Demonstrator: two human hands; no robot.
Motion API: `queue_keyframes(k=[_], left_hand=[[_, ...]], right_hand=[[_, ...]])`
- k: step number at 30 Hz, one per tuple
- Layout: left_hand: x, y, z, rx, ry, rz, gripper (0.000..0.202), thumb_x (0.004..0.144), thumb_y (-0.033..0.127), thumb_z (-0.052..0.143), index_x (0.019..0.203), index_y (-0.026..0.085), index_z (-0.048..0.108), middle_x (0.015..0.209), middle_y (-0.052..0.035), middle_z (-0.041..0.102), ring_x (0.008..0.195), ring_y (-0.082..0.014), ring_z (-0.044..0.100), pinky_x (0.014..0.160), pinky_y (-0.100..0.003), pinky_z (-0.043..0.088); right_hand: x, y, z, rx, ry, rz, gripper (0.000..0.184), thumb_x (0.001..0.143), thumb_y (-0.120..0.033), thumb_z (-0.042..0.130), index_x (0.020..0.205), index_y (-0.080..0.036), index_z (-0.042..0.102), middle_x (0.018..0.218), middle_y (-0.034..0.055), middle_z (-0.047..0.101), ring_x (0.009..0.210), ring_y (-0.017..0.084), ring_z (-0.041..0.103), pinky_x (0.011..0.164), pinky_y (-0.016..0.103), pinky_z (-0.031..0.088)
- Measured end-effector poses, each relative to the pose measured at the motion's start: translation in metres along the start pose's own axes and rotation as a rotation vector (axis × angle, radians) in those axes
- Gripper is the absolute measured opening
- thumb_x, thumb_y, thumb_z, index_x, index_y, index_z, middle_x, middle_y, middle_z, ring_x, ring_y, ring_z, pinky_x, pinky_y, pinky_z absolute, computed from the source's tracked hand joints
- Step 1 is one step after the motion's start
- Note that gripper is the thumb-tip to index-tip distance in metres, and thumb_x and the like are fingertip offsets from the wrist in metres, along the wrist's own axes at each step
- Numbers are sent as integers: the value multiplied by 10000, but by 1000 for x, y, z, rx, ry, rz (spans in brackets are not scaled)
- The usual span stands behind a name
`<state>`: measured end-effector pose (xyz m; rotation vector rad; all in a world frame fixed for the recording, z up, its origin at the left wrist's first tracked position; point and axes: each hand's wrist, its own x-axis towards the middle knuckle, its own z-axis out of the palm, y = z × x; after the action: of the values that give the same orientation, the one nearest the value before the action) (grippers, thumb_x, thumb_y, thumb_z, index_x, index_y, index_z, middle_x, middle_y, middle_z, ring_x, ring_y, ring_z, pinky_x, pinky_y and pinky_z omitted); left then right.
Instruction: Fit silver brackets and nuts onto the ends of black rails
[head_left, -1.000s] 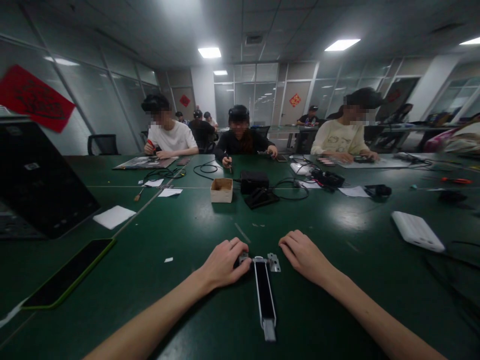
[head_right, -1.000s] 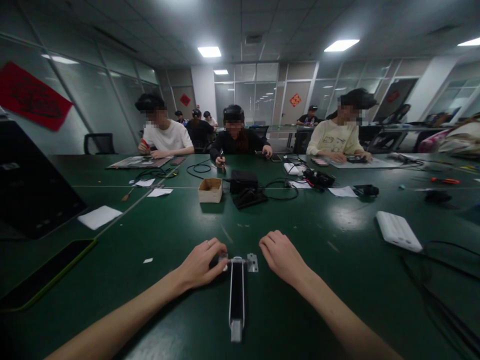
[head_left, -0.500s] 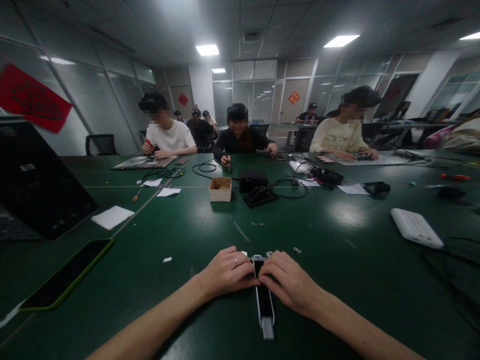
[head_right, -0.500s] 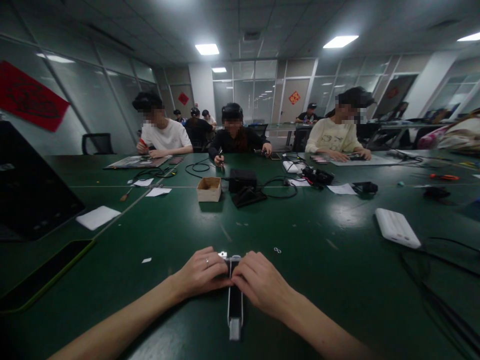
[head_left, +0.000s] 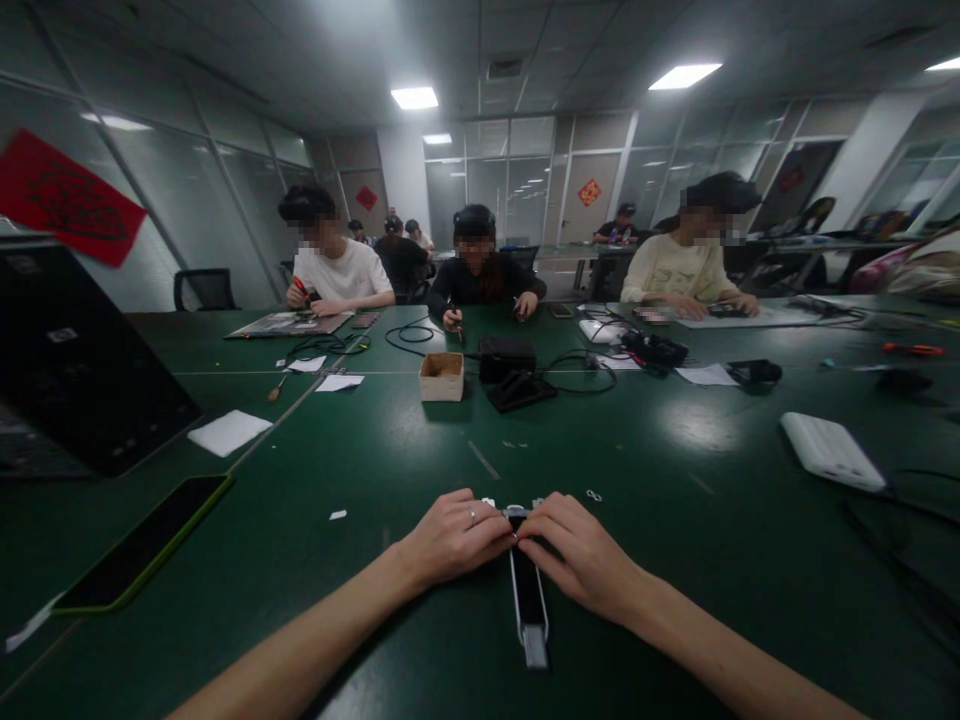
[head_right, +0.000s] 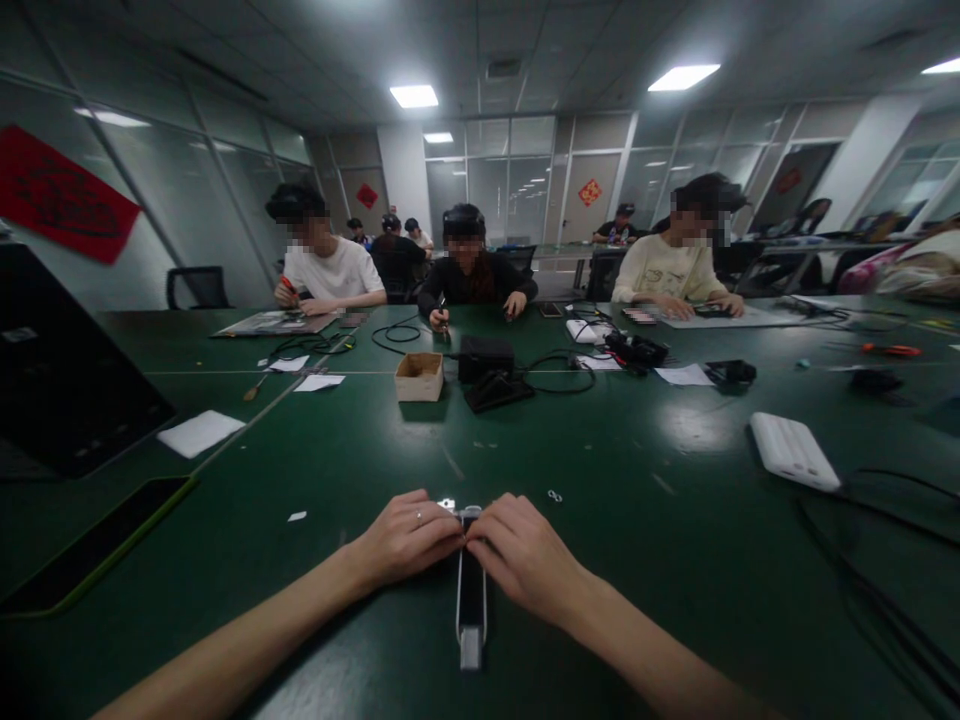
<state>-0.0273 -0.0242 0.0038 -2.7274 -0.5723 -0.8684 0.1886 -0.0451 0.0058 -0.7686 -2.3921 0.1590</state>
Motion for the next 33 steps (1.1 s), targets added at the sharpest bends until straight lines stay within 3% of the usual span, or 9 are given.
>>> queue_keyframes(k=[15,20,27,33], left_hand=[[0,-1,1,-72,3,6,130,952,232,487,930,156,591,826,-45,703,672,-128,654,572,-242,467],[-2,-4,4,-98,52,-89,119,899,242,512,877,161,596,759,-37,683,639,-130,629,599,-243,481],[-9,-19,-1,-216,-60,-283,105,812,232,536,839,155,602,744,-33,639,662,-141,586,618,-241,474],[-6,-23,0,-280,-141,-378,98,783,205,562,848,157,617,755,-22,619,672,-137,572,624,-233,469]], right_hand=[[-1,3,3,-3,70,-51,141,922,-196,494,953,-174,630,879,68,652,787,173,568,688,313,440],[0,2,1,-1,73,-66,173,915,-188,491,1019,-169,628,904,81,658,794,179,573,692,323,451],[-5,20,-11,-10,71,108,173,910,-202,472,967,-172,632,891,82,647,801,189,580,680,329,474],[-11,37,-13,7,-28,275,147,898,-233,496,923,-182,632,883,68,629,799,192,563,687,346,480]])
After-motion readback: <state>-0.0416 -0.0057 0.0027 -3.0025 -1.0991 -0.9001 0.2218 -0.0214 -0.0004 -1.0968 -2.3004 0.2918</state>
